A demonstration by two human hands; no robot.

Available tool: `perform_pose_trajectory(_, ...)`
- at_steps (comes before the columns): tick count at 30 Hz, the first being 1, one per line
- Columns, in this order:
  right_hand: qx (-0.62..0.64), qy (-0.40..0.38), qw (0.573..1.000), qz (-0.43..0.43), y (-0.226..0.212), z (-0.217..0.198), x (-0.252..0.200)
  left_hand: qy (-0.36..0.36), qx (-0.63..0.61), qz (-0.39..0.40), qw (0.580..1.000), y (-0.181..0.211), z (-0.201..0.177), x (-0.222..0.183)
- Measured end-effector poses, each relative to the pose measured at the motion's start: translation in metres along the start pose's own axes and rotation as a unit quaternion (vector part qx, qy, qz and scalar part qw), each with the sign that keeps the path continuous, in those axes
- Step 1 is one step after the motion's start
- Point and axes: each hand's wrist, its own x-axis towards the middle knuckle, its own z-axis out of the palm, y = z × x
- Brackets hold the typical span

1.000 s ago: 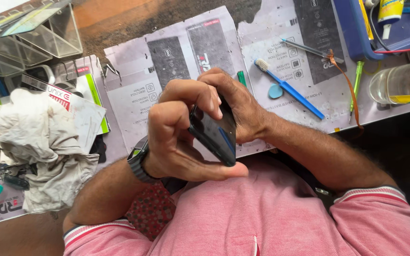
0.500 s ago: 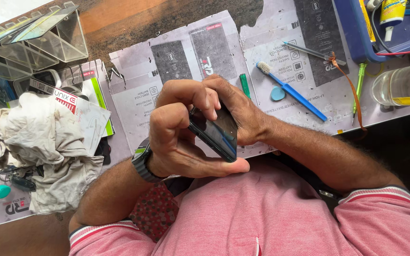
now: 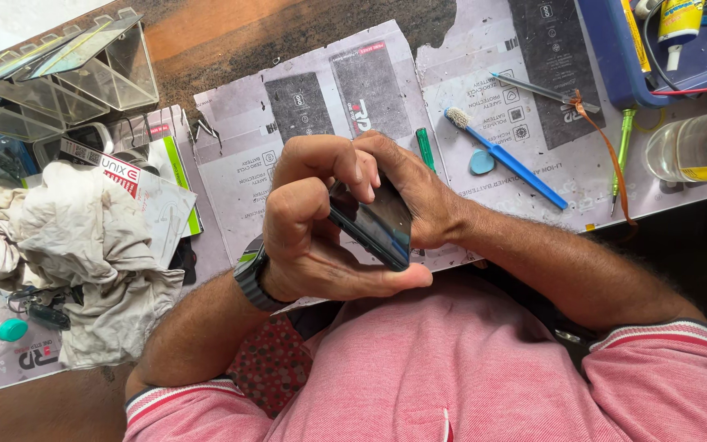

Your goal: The person uses a green-handled screwdriver to pry and separate the back cover of a smartphone. They repeatedly rotate and inspect the device, then continue prying along the edges to loosen the cover.

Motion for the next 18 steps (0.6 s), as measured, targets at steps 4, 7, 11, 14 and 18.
perform_pose_trajectory(4,0.003,0.0,1.0,0.027,0.0016,0.0026,-0.0008,0.013,0.006,-0.006,1.0,-0.0017,0.0011,-0.0029)
perform_pose_trajectory(7,0.006,-0.002,0.999,0.033,0.0018,0.0033,-0.001,0.019,-0.013,-0.009,1.0,-0.0041,0.0013,-0.0046)
perform_pose_trajectory(11,-0.007,-0.002,0.999,0.037,0.004,0.0022,-0.0011,0.02,-0.004,-0.008,1.0,-0.0054,0.001,-0.0045)
perform_pose_trajectory(14,-0.013,-0.001,0.999,0.034,0.0049,0.0028,-0.0021,0.018,0.002,-0.009,1.0,-0.0053,0.0011,-0.0049)
perform_pose_trajectory(18,-0.022,-0.002,0.999,0.037,0.0046,0.002,-0.0013,0.019,0.002,-0.008,1.0,-0.006,0.0006,-0.0047)
